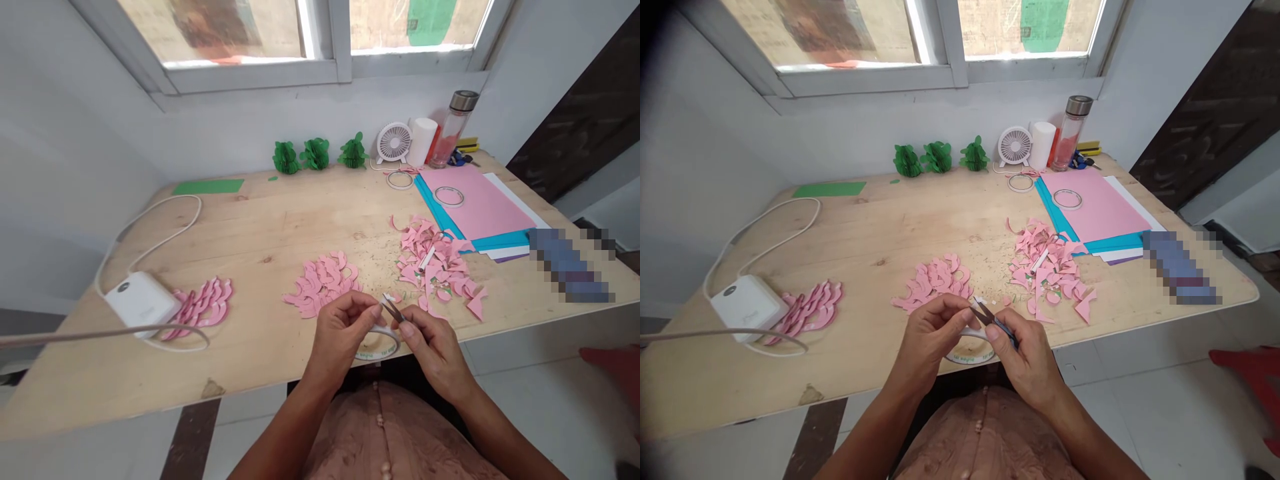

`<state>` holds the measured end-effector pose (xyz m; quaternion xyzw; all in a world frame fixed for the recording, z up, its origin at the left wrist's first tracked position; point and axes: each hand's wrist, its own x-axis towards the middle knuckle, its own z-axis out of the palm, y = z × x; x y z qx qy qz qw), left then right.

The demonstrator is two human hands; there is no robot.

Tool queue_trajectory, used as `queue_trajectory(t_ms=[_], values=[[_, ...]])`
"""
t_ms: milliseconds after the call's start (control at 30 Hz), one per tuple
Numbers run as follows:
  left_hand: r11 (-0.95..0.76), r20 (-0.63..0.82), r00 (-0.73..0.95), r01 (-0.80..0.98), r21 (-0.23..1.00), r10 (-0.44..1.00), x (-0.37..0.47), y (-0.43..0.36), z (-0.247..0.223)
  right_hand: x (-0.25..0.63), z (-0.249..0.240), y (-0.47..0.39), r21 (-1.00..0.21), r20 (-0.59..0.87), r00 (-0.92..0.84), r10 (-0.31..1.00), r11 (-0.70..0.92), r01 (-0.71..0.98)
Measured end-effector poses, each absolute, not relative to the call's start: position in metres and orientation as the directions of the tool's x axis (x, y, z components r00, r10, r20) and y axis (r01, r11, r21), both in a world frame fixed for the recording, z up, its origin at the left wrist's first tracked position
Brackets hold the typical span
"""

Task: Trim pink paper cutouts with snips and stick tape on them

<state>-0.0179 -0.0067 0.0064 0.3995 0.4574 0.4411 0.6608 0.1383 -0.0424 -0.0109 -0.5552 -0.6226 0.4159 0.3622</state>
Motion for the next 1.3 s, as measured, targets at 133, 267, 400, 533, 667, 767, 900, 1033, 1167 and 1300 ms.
queue_trajectory(t_ms=[133, 267, 400, 533, 667, 767, 900, 1033, 1167, 1300], values=[[0.317, -0.257, 0.243, -0.251, 0.915, 0.935, -0.0177, -0.0070, 0.0088, 0.1368, -0.0090, -0.0427, -0.931, -0.004, -0.134, 0.991, 0.045, 0.363], [0.305, -0.265, 0.192, -0.223, 0.926, 0.945, -0.0179, -0.0069, 0.0096, 0.1368, -0.0077, -0.0422, -0.921, 0.014, -0.112, 0.994, 0.057, 0.386], [0.322, -0.287, 0.185, -0.196, 0.926, 0.940, -0.0190, -0.0077, 0.0100, 0.1370, -0.0074, -0.0411, -0.907, 0.035, -0.094, 0.995, 0.071, 0.416], [0.319, -0.284, 0.189, -0.188, 0.929, 0.940, -0.0209, -0.0085, 0.0091, 0.1372, -0.0074, -0.0399, -0.901, 0.047, -0.074, 0.996, 0.074, 0.427], [0.321, -0.285, 0.189, -0.196, 0.927, 0.940, -0.0227, -0.0085, 0.0059, 0.1387, -0.0070, -0.0392, -0.901, 0.045, -0.037, 0.998, 0.057, 0.431], [0.317, -0.282, 0.178, -0.215, 0.924, 0.943, -0.0227, -0.0082, 0.0041, 0.1395, -0.0066, -0.0394, -0.903, 0.045, -0.037, 0.998, 0.056, 0.426], [0.306, -0.274, 0.156, -0.238, 0.922, 0.949, -0.0211, -0.0074, 0.0048, 0.1392, -0.0074, -0.0399, -0.906, 0.016, -0.084, 0.996, 0.050, 0.420], [0.291, -0.265, 0.130, -0.269, 0.918, 0.955, -0.0197, -0.0065, 0.0067, 0.1383, -0.0092, -0.0401, -0.907, -0.016, -0.113, 0.993, 0.033, 0.419], [0.273, -0.246, 0.126, -0.287, 0.918, 0.961, -0.0199, -0.0070, 0.0068, 0.1379, -0.0104, -0.0400, -0.908, -0.036, -0.125, 0.992, 0.020, 0.419], [0.277, -0.235, 0.180, -0.271, 0.922, 0.955, -0.0204, -0.0082, 0.0059, 0.1381, -0.0103, -0.0400, -0.914, -0.032, -0.123, 0.992, 0.020, 0.404]])
